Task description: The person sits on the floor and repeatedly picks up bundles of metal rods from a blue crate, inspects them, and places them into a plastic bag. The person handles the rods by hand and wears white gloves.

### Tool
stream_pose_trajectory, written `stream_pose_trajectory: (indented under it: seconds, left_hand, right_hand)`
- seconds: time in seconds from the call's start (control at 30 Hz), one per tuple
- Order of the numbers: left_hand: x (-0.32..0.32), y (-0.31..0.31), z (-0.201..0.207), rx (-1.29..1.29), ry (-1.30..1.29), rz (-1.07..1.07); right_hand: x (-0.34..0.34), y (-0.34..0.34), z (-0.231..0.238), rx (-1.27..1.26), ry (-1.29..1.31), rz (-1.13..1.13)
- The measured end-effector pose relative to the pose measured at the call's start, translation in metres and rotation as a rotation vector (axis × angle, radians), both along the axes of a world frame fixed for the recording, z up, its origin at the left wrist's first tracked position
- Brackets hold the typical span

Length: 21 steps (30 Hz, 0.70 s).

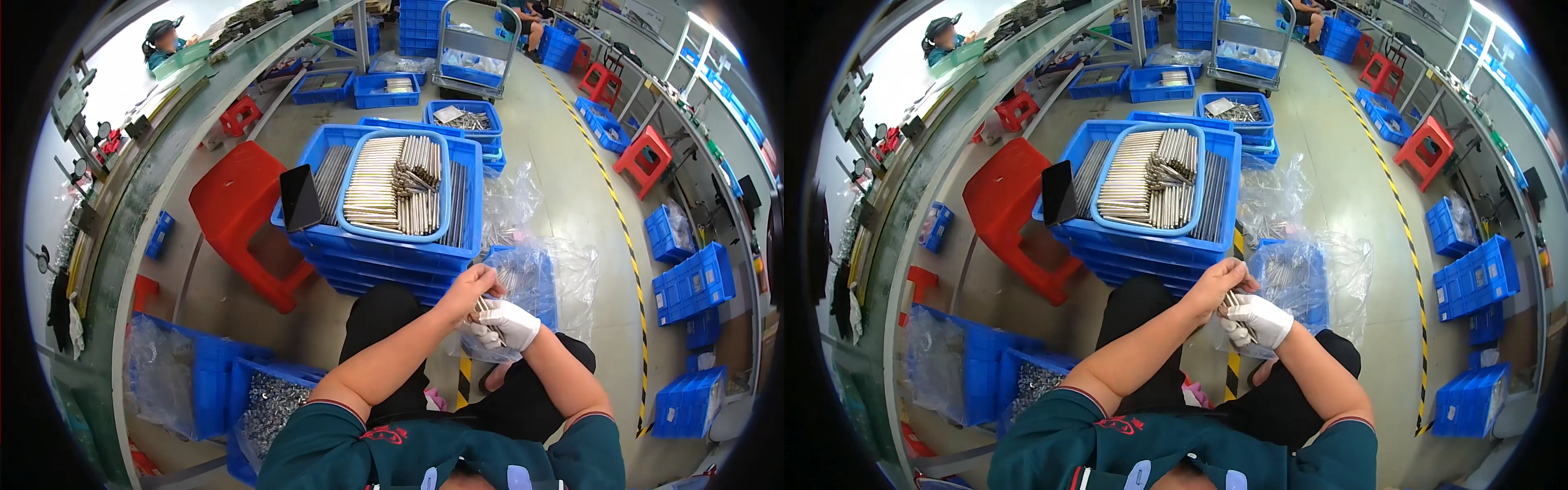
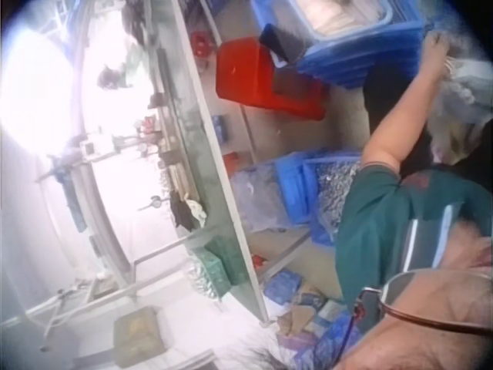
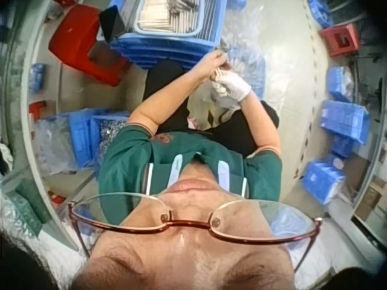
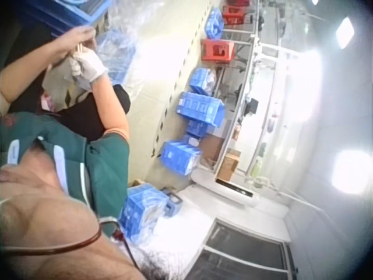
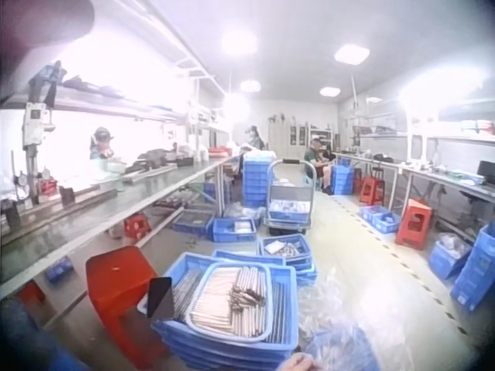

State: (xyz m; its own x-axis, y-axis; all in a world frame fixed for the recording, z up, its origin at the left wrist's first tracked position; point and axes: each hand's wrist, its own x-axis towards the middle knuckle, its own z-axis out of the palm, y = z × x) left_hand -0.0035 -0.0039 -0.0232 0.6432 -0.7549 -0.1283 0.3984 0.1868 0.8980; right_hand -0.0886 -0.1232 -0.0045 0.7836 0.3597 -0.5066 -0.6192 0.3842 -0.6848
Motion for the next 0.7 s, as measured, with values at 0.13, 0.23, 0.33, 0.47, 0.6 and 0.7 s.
stream_pose_trajectory:
  seconds: [0.13,0.23,0.33,0.47,0.6,0.7]
  left_hand:
    - [0.004,0.01,-0.002,0.157,-0.009,0.155]
    - [0.004,0.012,0.0,0.25,-0.076,0.164]
    - [0.005,0.014,-0.016,0.205,-0.108,0.047]
    - [0.0,0.007,-0.016,0.245,-0.166,-0.044]
    - [0.0,0.014,-0.014,0.186,-0.183,-0.043]
    - [0.001,0.017,-0.012,0.166,-0.184,-0.032]
  right_hand:
    - [0.0,-0.006,0.023,-0.009,0.141,-0.035]
    - [0.006,-0.02,0.048,-0.251,0.067,-0.089]
    - [0.041,-0.015,0.089,-0.536,-0.119,0.006]
    - [0.099,0.009,0.124,-1.062,-0.671,0.348]
    - [0.152,0.048,0.143,-1.336,-0.917,0.663]
    - [0.186,0.057,0.137,-1.611,-1.067,0.92]
